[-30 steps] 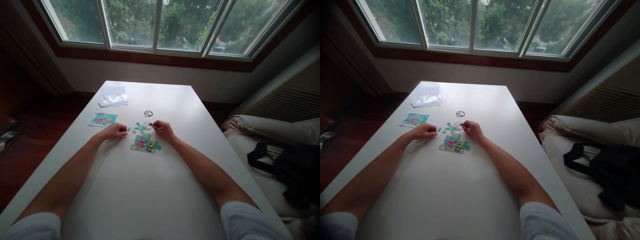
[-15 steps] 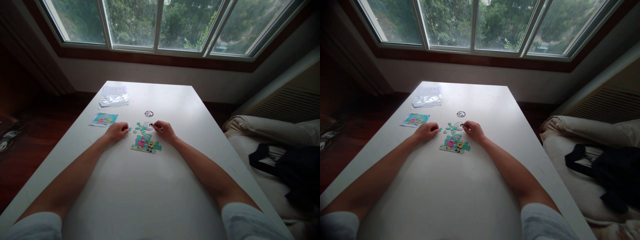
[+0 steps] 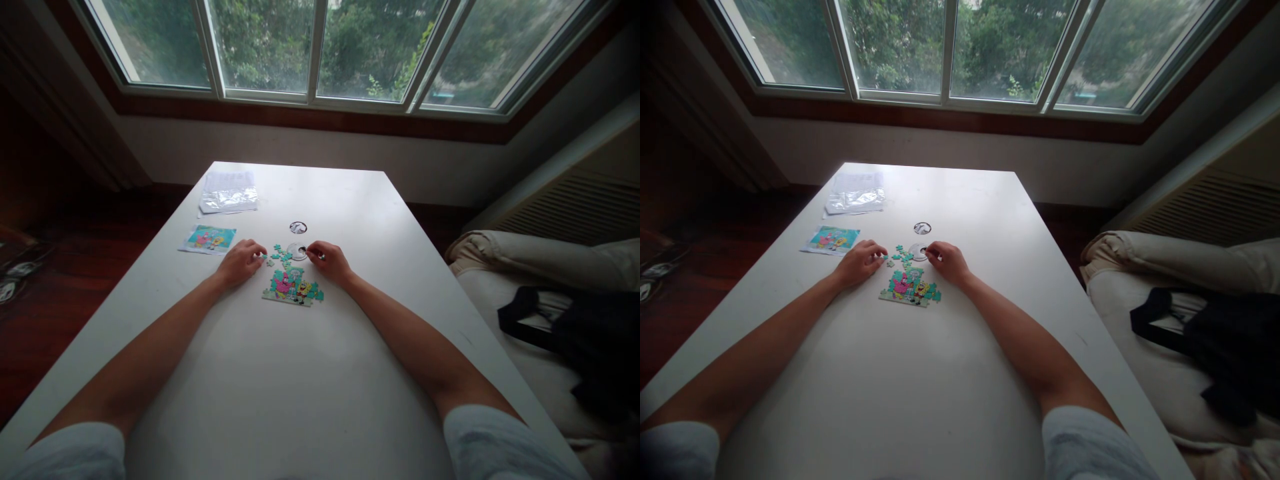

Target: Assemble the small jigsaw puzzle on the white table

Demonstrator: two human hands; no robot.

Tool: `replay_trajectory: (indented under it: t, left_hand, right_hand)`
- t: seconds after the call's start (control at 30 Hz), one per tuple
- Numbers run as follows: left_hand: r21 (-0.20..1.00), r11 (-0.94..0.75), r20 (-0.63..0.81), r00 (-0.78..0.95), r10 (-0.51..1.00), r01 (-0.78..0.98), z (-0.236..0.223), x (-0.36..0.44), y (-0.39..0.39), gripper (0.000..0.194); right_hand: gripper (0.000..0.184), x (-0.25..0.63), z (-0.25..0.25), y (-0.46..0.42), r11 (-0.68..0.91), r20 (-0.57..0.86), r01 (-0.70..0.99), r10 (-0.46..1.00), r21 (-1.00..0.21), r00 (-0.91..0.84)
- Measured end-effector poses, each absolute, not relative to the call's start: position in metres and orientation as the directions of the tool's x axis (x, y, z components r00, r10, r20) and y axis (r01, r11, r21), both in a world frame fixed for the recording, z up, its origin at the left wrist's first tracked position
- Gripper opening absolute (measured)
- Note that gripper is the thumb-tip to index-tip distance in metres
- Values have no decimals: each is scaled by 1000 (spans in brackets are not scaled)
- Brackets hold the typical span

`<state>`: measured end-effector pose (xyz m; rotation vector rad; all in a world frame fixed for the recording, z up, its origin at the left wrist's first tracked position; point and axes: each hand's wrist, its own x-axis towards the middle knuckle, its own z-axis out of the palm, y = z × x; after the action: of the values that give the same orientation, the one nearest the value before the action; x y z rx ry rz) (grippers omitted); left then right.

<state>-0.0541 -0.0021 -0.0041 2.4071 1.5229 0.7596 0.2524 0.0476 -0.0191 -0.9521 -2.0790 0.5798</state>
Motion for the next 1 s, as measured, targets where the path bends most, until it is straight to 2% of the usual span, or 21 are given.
replay_trajectory:
  t: [0.17, 0.43, 0.73, 0.83, 1.0]
  left_hand:
    - [369, -565, 346, 455, 821, 738, -4, -49, -6, 25]
    - [341, -583, 336, 484, 808, 737, -6, -49, -5, 27]
    - [237, -688, 315, 616, 722, 686, -6, -40, -9, 33]
    - [236, -689, 323, 613, 721, 685, -7, -41, -8, 30]
    - [258, -694, 360, 600, 715, 672, -7, -44, -7, 26]
  right_hand:
    - [14, 255, -18, 49, 607, 462, 461, 794, -648, -395]
    - [17, 263, -18, 58, 519, 483, 549, 847, -655, -224]
    - [22, 288, -23, 81, 362, 419, 601, 907, -713, -49]
    - [21, 304, -26, 94, 283, 309, 630, 948, -723, -72]
    - [24, 322, -29, 108, 345, 223, 622, 937, -703, -268]
